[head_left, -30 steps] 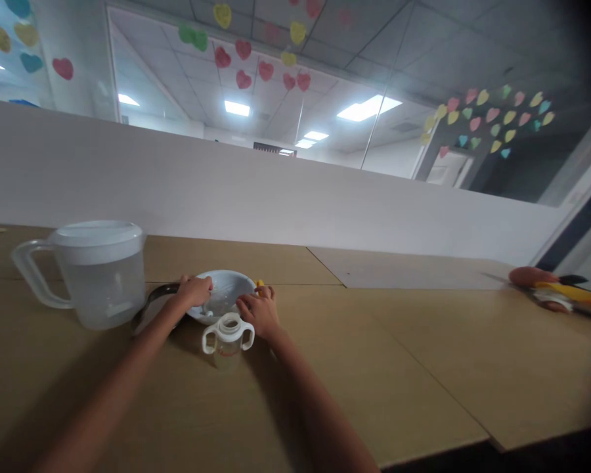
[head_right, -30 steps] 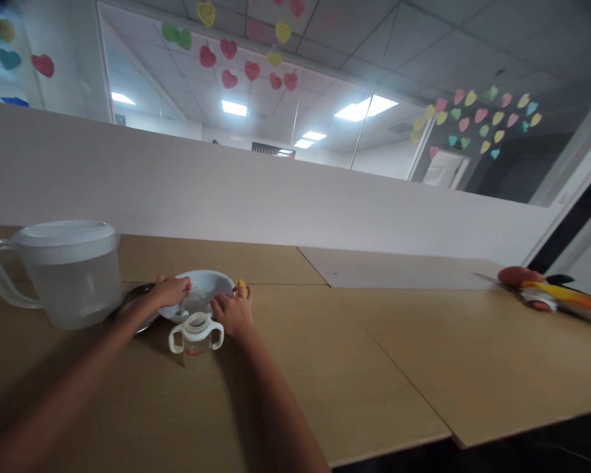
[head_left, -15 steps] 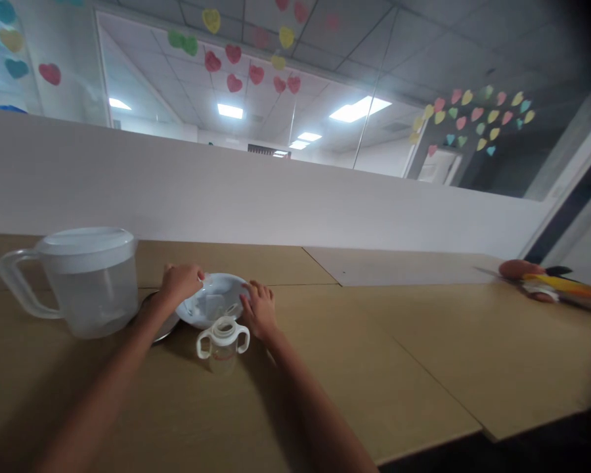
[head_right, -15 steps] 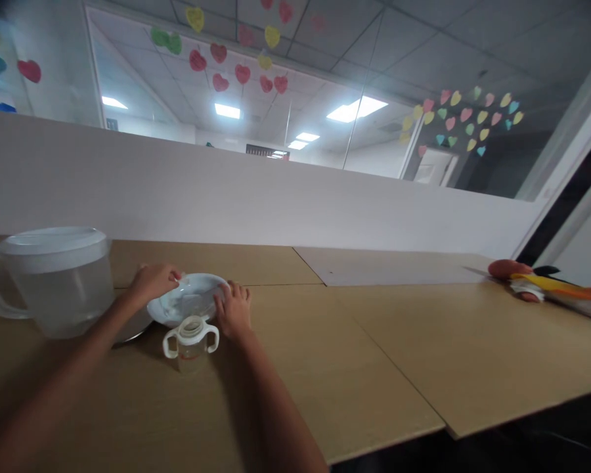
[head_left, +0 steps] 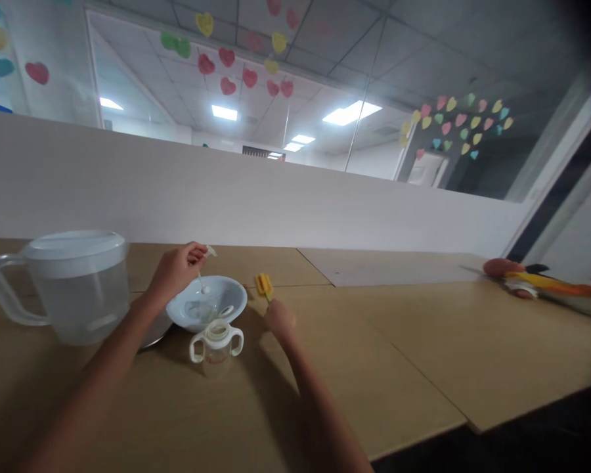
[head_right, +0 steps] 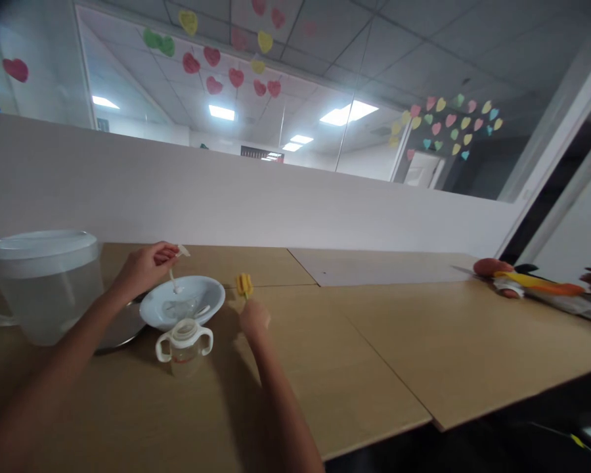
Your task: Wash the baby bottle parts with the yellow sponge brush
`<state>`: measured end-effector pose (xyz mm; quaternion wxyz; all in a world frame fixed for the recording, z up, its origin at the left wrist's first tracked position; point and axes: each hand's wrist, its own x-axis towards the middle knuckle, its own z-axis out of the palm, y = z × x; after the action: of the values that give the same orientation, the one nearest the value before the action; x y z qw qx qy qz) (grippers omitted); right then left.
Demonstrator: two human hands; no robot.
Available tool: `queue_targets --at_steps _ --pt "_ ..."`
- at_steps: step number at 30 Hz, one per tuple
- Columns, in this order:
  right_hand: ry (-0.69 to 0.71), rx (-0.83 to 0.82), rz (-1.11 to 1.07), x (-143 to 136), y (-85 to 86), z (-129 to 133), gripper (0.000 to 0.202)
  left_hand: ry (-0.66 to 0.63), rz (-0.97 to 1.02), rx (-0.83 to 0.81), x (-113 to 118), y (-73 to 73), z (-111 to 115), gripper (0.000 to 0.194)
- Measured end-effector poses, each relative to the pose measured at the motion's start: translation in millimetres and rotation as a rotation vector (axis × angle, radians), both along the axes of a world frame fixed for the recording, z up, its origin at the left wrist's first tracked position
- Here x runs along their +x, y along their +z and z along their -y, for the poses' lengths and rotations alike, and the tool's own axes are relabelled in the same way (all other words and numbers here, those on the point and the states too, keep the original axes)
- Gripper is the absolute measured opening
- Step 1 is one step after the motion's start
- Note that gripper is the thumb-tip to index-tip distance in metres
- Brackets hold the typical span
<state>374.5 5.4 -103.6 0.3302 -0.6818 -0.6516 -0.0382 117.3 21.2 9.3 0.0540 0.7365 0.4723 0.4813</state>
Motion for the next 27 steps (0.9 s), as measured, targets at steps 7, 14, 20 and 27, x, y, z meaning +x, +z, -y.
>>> queue_targets --at_steps 7,14,20,27 --pt "-0.034 0.225 -0.106 -29.8 32.3 24.3 0.04 -0.105 0.093 -0.083 10.3 -1.9 2.3 0.026" --pt "0.314 0.327 -0.18 -66.8 12.7 31.7 0.041 -0.24 0.16 -0.174 16.0 3.2 9.9 0.029" --pt "0.355 0.27 -0.143 -50.1 16.7 31.3 0.039 -0.34 0.097 -0.315 14.8 -2.5 3.8 0.026" --pt "0.314 0.468 -0.384 -57.4 11.6 34.3 0.047 -0.374 0.265 -0.361 19.3 -2.2 4.5 0.034"
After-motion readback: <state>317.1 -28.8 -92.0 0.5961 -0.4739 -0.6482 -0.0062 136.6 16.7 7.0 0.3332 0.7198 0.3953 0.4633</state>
